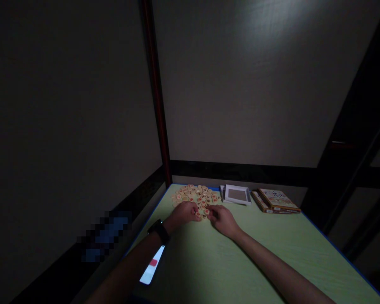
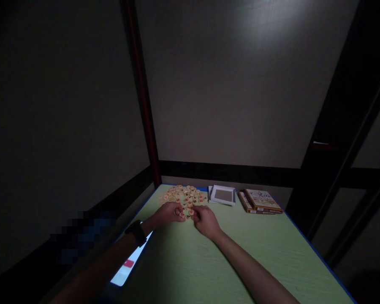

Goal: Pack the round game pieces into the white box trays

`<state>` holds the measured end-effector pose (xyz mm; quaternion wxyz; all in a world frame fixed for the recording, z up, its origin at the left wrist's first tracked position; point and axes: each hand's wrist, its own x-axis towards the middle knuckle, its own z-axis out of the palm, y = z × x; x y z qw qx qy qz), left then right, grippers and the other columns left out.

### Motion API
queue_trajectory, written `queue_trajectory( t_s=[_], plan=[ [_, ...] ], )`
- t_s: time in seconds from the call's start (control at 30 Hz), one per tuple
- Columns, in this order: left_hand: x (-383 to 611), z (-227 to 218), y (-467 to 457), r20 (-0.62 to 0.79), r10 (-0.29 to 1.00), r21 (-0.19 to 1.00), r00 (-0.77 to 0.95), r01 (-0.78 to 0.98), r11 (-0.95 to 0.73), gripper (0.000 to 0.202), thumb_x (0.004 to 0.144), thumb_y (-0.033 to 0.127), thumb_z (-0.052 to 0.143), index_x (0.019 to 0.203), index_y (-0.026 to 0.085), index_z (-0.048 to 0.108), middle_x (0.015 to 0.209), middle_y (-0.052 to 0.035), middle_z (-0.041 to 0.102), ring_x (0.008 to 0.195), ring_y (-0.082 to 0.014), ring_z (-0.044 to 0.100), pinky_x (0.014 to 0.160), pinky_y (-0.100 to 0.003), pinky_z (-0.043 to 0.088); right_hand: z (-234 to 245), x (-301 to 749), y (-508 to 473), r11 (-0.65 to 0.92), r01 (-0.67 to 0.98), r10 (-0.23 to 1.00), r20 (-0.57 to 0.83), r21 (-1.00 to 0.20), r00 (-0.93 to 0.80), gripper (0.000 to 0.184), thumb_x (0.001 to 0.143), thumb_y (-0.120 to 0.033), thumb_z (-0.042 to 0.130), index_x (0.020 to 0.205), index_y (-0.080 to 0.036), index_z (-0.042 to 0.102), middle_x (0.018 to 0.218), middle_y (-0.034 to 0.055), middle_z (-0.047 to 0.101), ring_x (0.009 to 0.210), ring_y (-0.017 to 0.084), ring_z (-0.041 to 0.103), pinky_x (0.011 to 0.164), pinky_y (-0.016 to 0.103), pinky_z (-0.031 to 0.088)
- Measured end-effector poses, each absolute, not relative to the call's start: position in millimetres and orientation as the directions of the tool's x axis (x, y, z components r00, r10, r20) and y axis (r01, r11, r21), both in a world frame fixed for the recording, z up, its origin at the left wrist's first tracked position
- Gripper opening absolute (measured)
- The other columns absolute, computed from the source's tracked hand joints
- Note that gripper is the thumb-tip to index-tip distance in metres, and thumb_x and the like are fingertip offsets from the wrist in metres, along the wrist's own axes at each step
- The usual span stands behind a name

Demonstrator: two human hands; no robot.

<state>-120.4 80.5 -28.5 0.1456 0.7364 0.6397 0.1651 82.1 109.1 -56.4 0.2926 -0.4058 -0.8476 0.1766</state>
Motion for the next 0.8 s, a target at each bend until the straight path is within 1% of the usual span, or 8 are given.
queue_trajectory(
  t_s=[0.17, 0.27, 0.37, 0.47, 0.57, 0.63, 0.7, 0.8],
  plan=[
    [-123.5, -28.7, 80.8, 0.034, 0.995, 0.421, 0.095, 0.901, -0.1, 0.028, 0.069, 0.031, 0.074, 0.094, 0.019, 0.07, 0.087, 0.0005, 0.071, 0.08, -0.0165, 0.064, 0.067, -0.023, 0.042, -52.5, 83.4, 100.9, 0.617, 0.512, 0.78, 0.379, -0.597, -0.498, 0.026, 0.076, -0.015, 0.059, 0.101, -0.019, 0.068, 0.086, 0.0041, 0.071, 0.081, 0.02, 0.062, 0.077, 0.028, 0.044],
    [-126.4, -25.7, 78.3, 0.029, 0.995, 0.417, 0.098, 0.903, -0.101, 0.03, 0.069, 0.031, 0.075, 0.097, 0.02, 0.069, 0.087, 0.0016, 0.072, 0.08, -0.0155, 0.064, 0.068, -0.022, 0.043, -50.5, 82.7, 96.8, 0.635, 0.526, 0.767, 0.382, -0.566, -0.515, 0.018, 0.072, -0.016, 0.063, 0.089, -0.02, 0.062, 0.08, 0.0025, 0.067, 0.076, 0.019, 0.058, 0.07, 0.027, 0.041],
    [-134.6, -16.8, 74.7, 0.036, 0.996, 0.396, 0.078, 0.914, -0.085, 0.031, 0.07, 0.031, 0.074, 0.098, 0.02, 0.069, 0.087, 0.0014, 0.072, 0.081, -0.0156, 0.065, 0.069, -0.022, 0.044, -50.1, 78.4, 97.3, 0.631, 0.562, 0.773, 0.373, -0.535, -0.513, 0.012, 0.073, -0.017, 0.063, 0.082, -0.021, 0.056, 0.077, 0.0015, 0.064, 0.073, 0.018, 0.056, 0.067, 0.026, 0.037],
    [-150.6, -3.6, 71.9, 0.065, 0.998, 0.347, 0.021, 0.937, -0.043, 0.024, 0.073, 0.028, 0.07, 0.096, 0.02, 0.07, 0.091, -0.0004, 0.072, 0.086, -0.0169, 0.065, 0.073, -0.023, 0.044, -50.8, 72.7, 101.9, 0.615, 0.568, 0.786, 0.36, -0.548, -0.503, 0.008, 0.076, -0.015, 0.058, 0.08, -0.021, 0.054, 0.076, 0.0008, 0.064, 0.071, 0.017, 0.056, 0.066, 0.026, 0.036],
    [-169.7, 8.1, 69.6, 0.082, 0.995, 0.282, -0.05, 0.959, 0.024, 0.021, 0.075, 0.023, 0.067, 0.096, 0.019, 0.07, 0.099, -0.0046, 0.072, 0.094, -0.0198, 0.064, 0.078, -0.025, 0.045, -51.9, 68.9, 106.7, 0.608, 0.576, 0.792, 0.361, -0.547, -0.492, 0.007, 0.077, -0.014, 0.055, 0.078, -0.021, 0.054, 0.075, 0.0011, 0.064, 0.071, 0.017, 0.057, 0.066, 0.025, 0.036],
    [-180.2, 12.4, 67.8, 0.065, 0.995, 0.245, -0.079, 0.968, 0.061, 0.022, 0.075, 0.02, 0.067, 0.097, 0.018, 0.07, 0.104, -0.0064, 0.071, 0.098, -0.0211, 0.064, 0.081, -0.025, 0.045, -52.8, 68.1, 108.4, 0.613, 0.57, 0.788, 0.368, -0.547, -0.494, 0.008, 0.077, -0.013, 0.054, 0.078, -0.021, 0.054, 0.076, 0.0016, 0.064, 0.072, 0.017, 0.058, 0.066, 0.025, 0.036],
    [-186.6, 13.2, 66.3, 0.036, 0.995, 0.217, -0.088, 0.973, 0.078, 0.024, 0.074, 0.018, 0.068, 0.098, 0.019, 0.071, 0.107, -0.0064, 0.071, 0.101, -0.0214, 0.064, 0.084, -0.025, 0.046, -53.9, 68.5, 108.8, 0.622, 0.559, 0.781, 0.379, -0.548, -0.497, 0.008, 0.077, -0.013, 0.053, 0.078, -0.021, 0.054, 0.077, 0.0022, 0.065, 0.073, 0.018, 0.058, 0.067, 0.025, 0.037],
    [-188.5, 9.7, 65.1, 0.009, 0.997, 0.188, -0.079, 0.979, 0.076, 0.031, 0.074, 0.017, 0.068, 0.105, 0.021, 0.07, 0.115, -0.0063, 0.069, 0.107, -0.021, 0.062, 0.09, -0.024, 0.046, -55.4, 70.3, 107.6, 0.629, 0.552, 0.776, 0.398, -0.547, -0.49, 0.009, 0.077, -0.012, 0.052, 0.078, -0.021, 0.054, 0.076, 0.0024, 0.065, 0.072, 0.018, 0.059, 0.066, 0.026, 0.038]
  ],
)
